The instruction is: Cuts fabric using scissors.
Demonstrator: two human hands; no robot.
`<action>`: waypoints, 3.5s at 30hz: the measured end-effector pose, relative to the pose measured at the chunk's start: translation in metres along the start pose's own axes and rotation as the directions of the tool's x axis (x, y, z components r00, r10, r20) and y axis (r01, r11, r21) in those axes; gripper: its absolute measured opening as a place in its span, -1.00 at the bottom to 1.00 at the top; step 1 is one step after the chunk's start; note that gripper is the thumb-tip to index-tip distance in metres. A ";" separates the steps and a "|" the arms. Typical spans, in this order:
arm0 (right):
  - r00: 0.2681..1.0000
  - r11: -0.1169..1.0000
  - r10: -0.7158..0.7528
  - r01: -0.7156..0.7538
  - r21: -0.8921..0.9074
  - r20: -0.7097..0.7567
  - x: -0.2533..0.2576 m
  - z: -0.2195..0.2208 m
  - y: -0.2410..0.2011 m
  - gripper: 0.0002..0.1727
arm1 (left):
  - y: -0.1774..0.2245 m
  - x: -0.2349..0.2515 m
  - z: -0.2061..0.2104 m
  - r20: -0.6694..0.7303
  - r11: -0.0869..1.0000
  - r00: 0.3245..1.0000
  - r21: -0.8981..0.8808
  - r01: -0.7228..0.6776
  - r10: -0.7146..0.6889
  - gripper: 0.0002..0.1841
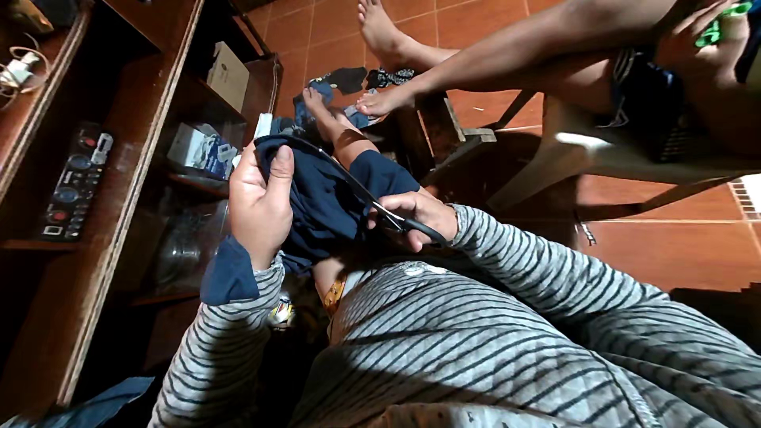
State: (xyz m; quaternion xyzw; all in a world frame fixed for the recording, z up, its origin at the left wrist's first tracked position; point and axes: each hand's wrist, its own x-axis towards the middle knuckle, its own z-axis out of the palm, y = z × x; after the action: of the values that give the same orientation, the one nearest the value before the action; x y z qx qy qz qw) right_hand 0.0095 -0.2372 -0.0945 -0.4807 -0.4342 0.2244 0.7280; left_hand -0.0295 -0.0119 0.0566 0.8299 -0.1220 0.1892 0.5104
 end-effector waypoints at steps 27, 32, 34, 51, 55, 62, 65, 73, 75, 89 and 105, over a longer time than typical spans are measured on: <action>0.999 0.996 0.004 -0.008 0.085 0.043 0.006 0.002 -0.004 -0.18 | 0.000 -0.007 0.003 0.017 0.973 0.973 -0.027 0.229 -0.229 -0.63; 0.998 0.995 0.020 -0.025 0.093 0.055 0.008 0.002 -0.002 -0.20 | -0.002 -0.005 0.004 0.035 0.985 0.985 -0.035 0.170 -0.169 -0.66; 0.999 0.996 0.013 -0.017 0.091 0.053 0.008 0.003 -0.001 -0.21 | -0.003 -0.005 0.004 0.044 0.988 0.988 -0.034 0.151 -0.150 -0.67; 0.999 0.996 0.037 -0.040 0.085 0.036 -0.006 -0.004 0.003 -0.34 | -0.008 -0.003 -0.013 0.090 0.991 0.988 0.043 0.125 -0.129 -0.78; 0.999 0.998 0.006 -0.010 0.062 0.053 0.000 -0.004 0.001 -0.26 | -0.008 -0.004 -0.006 0.113 0.994 0.987 0.030 0.109 -0.112 -0.79; 0.998 0.994 0.045 -0.049 0.101 0.042 0.003 -0.002 0.001 -0.29 | -0.007 -0.001 -0.002 0.110 0.997 0.991 -0.012 0.078 -0.076 -0.84; 0.998 0.995 0.063 -0.064 0.077 0.013 0.000 -0.001 0.001 -0.35 | -0.006 -0.002 -0.002 0.108 0.996 0.990 0.009 0.089 -0.089 -0.83; 0.994 0.994 0.109 -0.109 0.016 0.006 -0.006 -0.011 -0.008 -0.35 | -0.025 0.006 -0.015 0.272 0.985 0.948 0.015 0.170 -0.168 -0.91; 0.994 0.993 0.113 -0.113 -0.018 0.003 -0.010 -0.015 -0.009 -0.35 | -0.041 0.007 -0.023 0.274 0.977 0.941 0.133 0.169 -0.200 -0.86; 0.997 0.997 0.065 -0.063 -0.042 0.030 -0.022 -0.017 0.001 -0.38 | -0.036 0.004 -0.049 0.282 0.762 0.954 -0.638 0.110 0.099 -0.85; 0.994 0.999 0.035 -0.035 0.001 0.101 -0.006 -0.009 0.003 -0.27 | 0.001 0.013 -0.022 0.084 0.970 0.996 -0.244 0.007 0.014 -0.74</action>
State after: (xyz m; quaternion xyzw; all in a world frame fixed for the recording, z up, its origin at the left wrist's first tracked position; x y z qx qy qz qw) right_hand 0.0144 -0.2446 -0.1007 -0.4754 -0.4615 0.2617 0.7017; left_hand -0.0227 0.0067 0.0719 0.7679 -0.1674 0.1382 0.6026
